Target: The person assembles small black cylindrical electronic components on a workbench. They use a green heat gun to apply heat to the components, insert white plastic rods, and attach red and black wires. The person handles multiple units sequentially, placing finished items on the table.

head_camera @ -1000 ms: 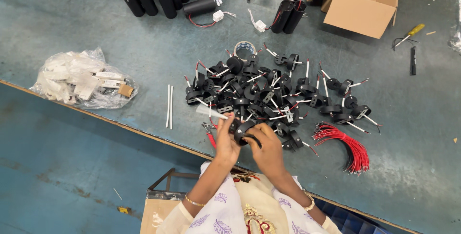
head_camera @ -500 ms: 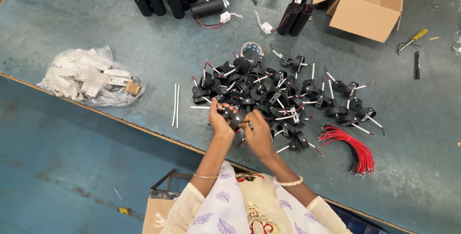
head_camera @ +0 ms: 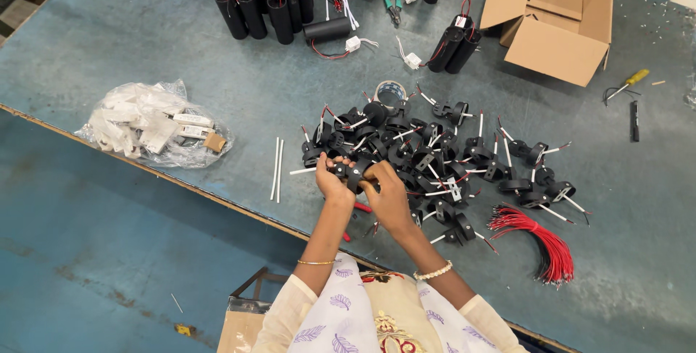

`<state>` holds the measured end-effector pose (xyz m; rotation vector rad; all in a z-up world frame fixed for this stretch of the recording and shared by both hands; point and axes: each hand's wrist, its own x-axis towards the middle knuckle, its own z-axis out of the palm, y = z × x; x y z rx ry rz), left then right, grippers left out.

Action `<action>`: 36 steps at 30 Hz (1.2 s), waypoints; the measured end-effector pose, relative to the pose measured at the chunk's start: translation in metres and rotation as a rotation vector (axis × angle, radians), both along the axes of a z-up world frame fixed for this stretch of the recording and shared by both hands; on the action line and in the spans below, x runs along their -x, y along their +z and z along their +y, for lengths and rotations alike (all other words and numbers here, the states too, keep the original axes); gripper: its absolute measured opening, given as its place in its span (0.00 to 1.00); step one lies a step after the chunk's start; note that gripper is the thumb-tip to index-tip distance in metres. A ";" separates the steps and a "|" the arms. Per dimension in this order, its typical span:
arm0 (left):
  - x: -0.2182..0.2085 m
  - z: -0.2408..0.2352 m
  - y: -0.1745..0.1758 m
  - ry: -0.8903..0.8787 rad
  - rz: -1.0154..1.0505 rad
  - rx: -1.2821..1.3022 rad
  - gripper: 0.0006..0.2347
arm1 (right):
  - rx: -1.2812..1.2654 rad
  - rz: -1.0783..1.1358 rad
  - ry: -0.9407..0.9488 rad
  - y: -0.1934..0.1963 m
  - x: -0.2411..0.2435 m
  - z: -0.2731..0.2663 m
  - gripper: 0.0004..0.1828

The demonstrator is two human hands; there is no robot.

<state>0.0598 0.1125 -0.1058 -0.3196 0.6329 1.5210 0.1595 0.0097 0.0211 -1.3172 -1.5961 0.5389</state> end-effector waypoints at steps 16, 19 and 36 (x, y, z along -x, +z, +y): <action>0.012 -0.035 0.056 -0.830 -0.183 -0.145 0.13 | 0.636 0.613 0.177 -0.035 -0.066 0.020 0.16; 0.004 -0.046 0.077 -0.963 -0.147 -0.201 0.16 | 0.649 0.701 0.316 -0.041 -0.067 0.032 0.19; -0.007 -0.043 0.087 -0.980 0.179 -0.178 0.24 | 0.948 0.830 0.672 -0.048 -0.097 0.067 0.11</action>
